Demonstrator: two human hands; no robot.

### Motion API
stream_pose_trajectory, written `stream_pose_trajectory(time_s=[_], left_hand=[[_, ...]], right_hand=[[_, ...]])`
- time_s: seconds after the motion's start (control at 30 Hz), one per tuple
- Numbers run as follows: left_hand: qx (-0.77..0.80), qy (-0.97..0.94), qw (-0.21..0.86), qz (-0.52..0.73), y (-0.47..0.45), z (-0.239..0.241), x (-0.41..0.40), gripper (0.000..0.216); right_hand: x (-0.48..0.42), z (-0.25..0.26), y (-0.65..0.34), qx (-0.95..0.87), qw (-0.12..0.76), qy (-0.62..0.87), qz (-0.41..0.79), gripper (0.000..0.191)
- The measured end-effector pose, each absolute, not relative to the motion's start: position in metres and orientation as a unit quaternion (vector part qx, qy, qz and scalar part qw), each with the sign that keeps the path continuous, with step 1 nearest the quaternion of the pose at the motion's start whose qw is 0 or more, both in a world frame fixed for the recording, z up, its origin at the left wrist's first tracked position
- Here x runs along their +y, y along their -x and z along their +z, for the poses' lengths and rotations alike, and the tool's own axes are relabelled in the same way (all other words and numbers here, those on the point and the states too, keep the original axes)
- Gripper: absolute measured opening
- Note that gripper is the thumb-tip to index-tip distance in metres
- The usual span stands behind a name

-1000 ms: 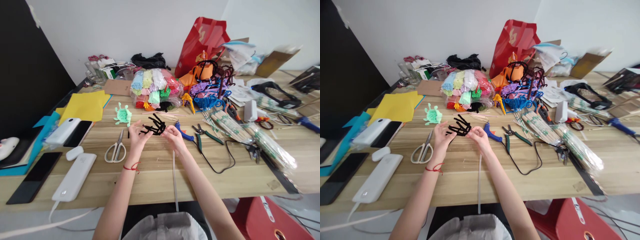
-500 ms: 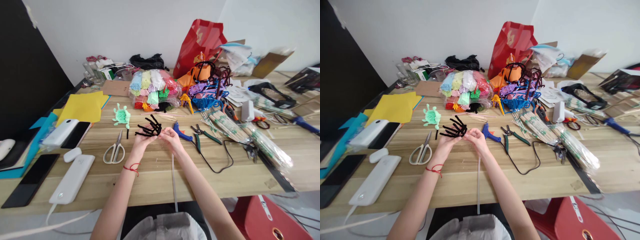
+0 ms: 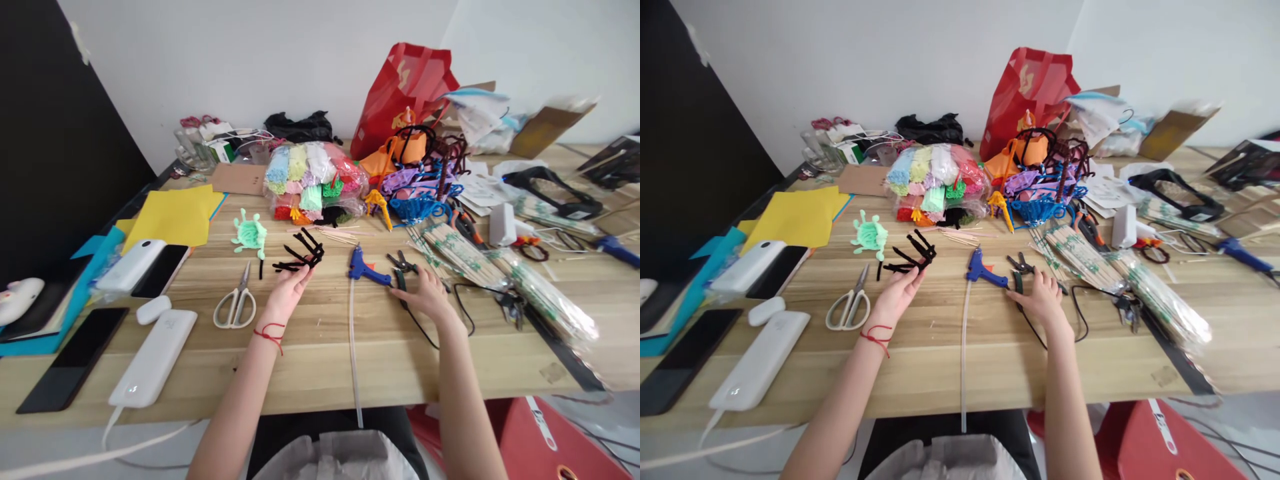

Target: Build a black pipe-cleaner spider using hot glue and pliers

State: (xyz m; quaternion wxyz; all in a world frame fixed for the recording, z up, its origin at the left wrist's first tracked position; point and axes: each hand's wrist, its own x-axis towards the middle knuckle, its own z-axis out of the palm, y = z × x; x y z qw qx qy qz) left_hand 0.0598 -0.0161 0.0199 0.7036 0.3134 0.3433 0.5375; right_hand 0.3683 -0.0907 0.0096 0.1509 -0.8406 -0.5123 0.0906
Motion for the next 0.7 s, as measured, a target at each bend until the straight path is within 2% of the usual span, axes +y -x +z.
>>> stream_pose_trajectory(time_s=[0.1, 0.2, 0.33, 0.47, 0.7], left_hand=[[0.352, -0.291, 0.711, 0.535, -0.061, 0.019, -0.016, 0.014], [0.349, -0.254, 0.726, 0.536, -0.062, 0.02, -0.017, 0.016], [0.334, -0.212, 0.742, 0.541, -0.062, 0.027, -0.018, 0.017], [0.325, -0.2, 0.766, 0.518, -0.061, 0.033, -0.02, 0.022], [0.406, -0.374, 0.629, 0.547, -0.068, 0.033, -0.023, 0.035]], right_hand=[[-0.099, 0.001, -0.381, -0.537, 0.092, 0.833, 0.094, 0.102], [-0.096, 0.003, -0.393, -0.554, 0.081, 0.823, 0.095, 0.106], [-0.087, 0.005, -0.413, -0.562, 0.106, 0.811, 0.124, 0.096], [-0.082, 0.0, -0.418, -0.568, 0.073, 0.814, 0.095, 0.094], [-0.074, 0.003, -0.4, -0.534, 0.023, 0.842, 0.081, 0.094]])
